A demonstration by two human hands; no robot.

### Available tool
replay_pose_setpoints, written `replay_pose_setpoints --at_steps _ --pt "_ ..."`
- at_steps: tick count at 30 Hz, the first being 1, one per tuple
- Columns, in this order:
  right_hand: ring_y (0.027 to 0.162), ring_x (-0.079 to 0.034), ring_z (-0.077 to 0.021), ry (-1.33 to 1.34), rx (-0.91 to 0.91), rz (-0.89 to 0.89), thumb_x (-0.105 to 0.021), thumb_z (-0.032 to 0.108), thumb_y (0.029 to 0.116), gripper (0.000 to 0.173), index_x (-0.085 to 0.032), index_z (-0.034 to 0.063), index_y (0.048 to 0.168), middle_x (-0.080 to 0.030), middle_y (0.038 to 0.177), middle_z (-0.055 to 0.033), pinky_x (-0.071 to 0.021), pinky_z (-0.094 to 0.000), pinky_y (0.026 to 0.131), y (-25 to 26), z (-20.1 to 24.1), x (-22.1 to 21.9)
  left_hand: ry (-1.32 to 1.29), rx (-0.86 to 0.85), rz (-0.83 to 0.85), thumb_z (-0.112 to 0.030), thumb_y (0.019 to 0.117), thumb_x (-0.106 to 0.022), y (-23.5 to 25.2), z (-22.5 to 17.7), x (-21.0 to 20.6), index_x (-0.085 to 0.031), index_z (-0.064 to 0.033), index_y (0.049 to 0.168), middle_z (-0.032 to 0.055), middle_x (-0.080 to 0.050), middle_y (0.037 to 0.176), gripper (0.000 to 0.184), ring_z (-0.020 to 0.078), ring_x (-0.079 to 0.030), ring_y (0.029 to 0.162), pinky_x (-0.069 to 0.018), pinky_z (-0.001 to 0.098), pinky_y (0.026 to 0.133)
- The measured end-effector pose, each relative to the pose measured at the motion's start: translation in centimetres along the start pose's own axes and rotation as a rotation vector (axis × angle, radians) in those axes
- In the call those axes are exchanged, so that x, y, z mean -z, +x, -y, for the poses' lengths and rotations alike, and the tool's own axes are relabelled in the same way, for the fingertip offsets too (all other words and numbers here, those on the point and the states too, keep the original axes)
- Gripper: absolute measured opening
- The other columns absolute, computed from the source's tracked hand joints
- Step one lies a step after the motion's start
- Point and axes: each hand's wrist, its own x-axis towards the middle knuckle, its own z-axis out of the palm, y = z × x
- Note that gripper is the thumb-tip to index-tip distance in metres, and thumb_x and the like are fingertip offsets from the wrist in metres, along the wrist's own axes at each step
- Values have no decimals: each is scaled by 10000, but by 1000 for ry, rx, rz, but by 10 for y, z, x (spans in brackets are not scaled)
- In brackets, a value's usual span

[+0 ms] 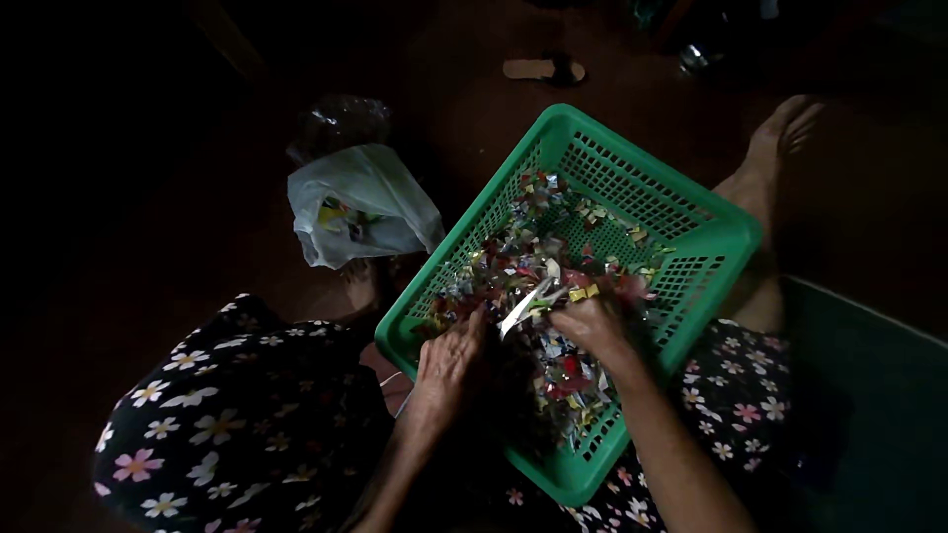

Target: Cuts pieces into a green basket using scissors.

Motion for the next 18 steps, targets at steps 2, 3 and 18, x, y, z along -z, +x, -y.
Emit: replay_pose_setpoints --at_steps 2,3,18 --pt "1153 -636 -428 17 65 -13 -793 95 835 380 -703 -74 1162 -686 1171 -279 -467 -598 1002 -4 -4 -8 -25 -32 -12 -184 968 -614 3 1 -5 -500 20 1453 237 -649 1265 538 415 -640 1159 -535 544 896" --pt "1212 -613 -417 20 69 22 -777 96 855 396 -688 -74 1201 -664 1240 -279 -449 -576 1047 -6 -4 -10 -47 -57 -46 -171 937 -651 5 2 -10 -483 33 1467 249 -639 1279 592 422 -627 1179 -532 547 910" --pt "1162 -613 -370 -165 58 315 -904 337 779 681 -608 104 1345 -609 1330 -181 -494 -622 960 14 -15 74 151 57 112 -185 1012 -594 -13 -7 50 -518 -6 1438 249 -617 1287 468 428 -591 1217 -502 567 912"
